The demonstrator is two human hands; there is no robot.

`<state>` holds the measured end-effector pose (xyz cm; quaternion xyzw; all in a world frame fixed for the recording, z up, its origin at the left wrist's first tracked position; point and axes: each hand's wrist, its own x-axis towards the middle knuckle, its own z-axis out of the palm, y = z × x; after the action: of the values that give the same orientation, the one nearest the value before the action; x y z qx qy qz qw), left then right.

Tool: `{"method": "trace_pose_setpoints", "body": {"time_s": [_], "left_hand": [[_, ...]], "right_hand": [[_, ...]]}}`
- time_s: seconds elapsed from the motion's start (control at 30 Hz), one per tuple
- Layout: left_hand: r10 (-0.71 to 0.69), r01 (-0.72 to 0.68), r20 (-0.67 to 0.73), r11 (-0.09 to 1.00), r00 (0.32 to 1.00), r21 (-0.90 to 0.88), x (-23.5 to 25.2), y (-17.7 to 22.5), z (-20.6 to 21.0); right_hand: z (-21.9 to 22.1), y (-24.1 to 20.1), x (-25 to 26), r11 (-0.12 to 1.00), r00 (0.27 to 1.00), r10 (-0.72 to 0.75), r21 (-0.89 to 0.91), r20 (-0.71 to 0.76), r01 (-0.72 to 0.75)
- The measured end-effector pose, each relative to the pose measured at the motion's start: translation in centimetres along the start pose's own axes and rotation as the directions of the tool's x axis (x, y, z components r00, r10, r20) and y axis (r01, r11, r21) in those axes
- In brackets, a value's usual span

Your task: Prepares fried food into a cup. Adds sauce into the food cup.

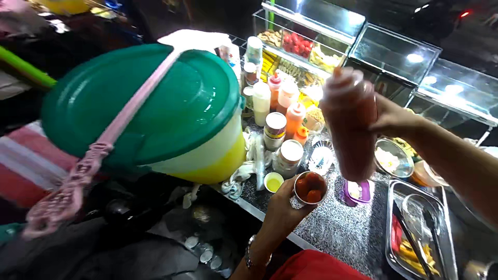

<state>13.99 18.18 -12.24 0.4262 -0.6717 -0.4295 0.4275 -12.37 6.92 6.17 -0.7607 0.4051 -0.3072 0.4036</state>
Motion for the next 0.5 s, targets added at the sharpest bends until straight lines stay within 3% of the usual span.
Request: {"method": "trace_pose_setpoints", "body": {"time_s": [0.07, 0.17, 0.3, 0.5], "left_hand": [[-0.005, 0.006, -0.026, 1.000, 1.000, 0.012, -1.0, 0.3, -0.7], [-0.029, 0.029, -0.076, 1.000, 0.997, -0.002, -2.4, 0.4, -1.0], [-0.067, 0.075, -0.105, 0.995, 0.992, 0.072, -4.3, -0.1, -1.0], [-0.156, 0.159, -0.092, 0.987, 0.984, 0.031, -6.3, -1.1, -0.6]], "right_hand": [[1.5, -0.5, 3.9, 0.966, 0.971, -0.038, 0.240, -0.235, 0.096], [3.4, -0.9, 10.3, 0.923, 0.897, 0.001, 0.345, -0.442, 0.169], [6.8, 1.8, 17.2, 0.915, 0.841, -0.002, 0.338, -0.540, 0.220], [8.8, 3.9, 23.2, 0.926, 0.832, 0.040, 0.334, -0.553, 0.178]]}}
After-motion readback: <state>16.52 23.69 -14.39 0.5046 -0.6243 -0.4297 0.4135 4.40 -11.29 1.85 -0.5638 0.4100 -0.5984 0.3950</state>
